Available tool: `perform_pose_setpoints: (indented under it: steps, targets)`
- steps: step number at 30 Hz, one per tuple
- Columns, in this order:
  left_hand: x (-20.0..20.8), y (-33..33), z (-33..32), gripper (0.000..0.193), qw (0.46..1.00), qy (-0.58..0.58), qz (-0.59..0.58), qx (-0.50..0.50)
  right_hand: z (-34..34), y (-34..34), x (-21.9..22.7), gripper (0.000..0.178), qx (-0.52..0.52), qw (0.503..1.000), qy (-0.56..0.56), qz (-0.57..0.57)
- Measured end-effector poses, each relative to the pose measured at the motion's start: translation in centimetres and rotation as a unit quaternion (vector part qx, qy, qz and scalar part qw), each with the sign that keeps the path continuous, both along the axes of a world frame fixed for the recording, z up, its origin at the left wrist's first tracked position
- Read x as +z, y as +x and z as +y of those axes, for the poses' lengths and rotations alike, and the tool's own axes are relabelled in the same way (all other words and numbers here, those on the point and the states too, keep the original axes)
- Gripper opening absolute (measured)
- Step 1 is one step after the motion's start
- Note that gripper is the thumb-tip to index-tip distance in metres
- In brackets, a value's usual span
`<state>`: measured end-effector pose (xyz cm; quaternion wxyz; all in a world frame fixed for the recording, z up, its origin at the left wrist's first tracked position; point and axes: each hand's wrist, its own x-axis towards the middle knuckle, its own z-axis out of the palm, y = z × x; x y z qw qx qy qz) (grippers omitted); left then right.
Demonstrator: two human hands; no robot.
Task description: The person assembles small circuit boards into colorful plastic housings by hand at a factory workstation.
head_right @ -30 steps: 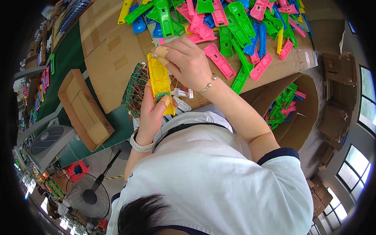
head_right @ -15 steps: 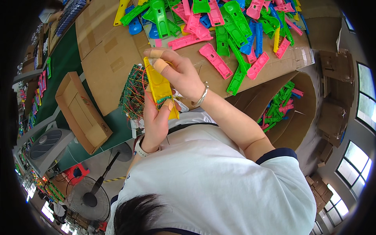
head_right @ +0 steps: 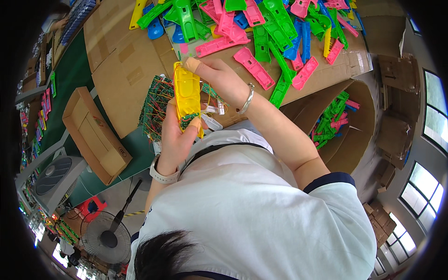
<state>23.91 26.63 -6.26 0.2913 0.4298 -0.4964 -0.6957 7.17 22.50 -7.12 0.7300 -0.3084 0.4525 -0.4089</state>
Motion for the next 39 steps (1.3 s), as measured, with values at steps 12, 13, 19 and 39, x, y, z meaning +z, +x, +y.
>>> perform_pose_setpoints:
  steps: [12,13,19,39]
  targets:
    - [-1.3,3.5,-6.4,0.038,0.983,-0.121,-0.068,-0.118,-1.4,0.2,2.7,0.04,-0.055,0.989,-0.067,-0.118]
    - [-1.8,3.9,-8.0,0.036,0.971,-0.163,-0.114,-0.132,-2.0,-0.2,1.2,0.04,-0.056,0.989,-0.066,-0.119]
    - [-5.4,6.8,-23.0,0.043,0.932,-0.212,-0.286,0.062,1.8,-4.9,-11.5,0.025,0.092,0.739,-0.216,0.632]
    - [-1.3,-0.2,-6.7,0.02,0.93,-0.295,-0.182,-0.119,3.2,-2.1,-3.8,0.02,-0.016,0.771,-0.44,0.46]
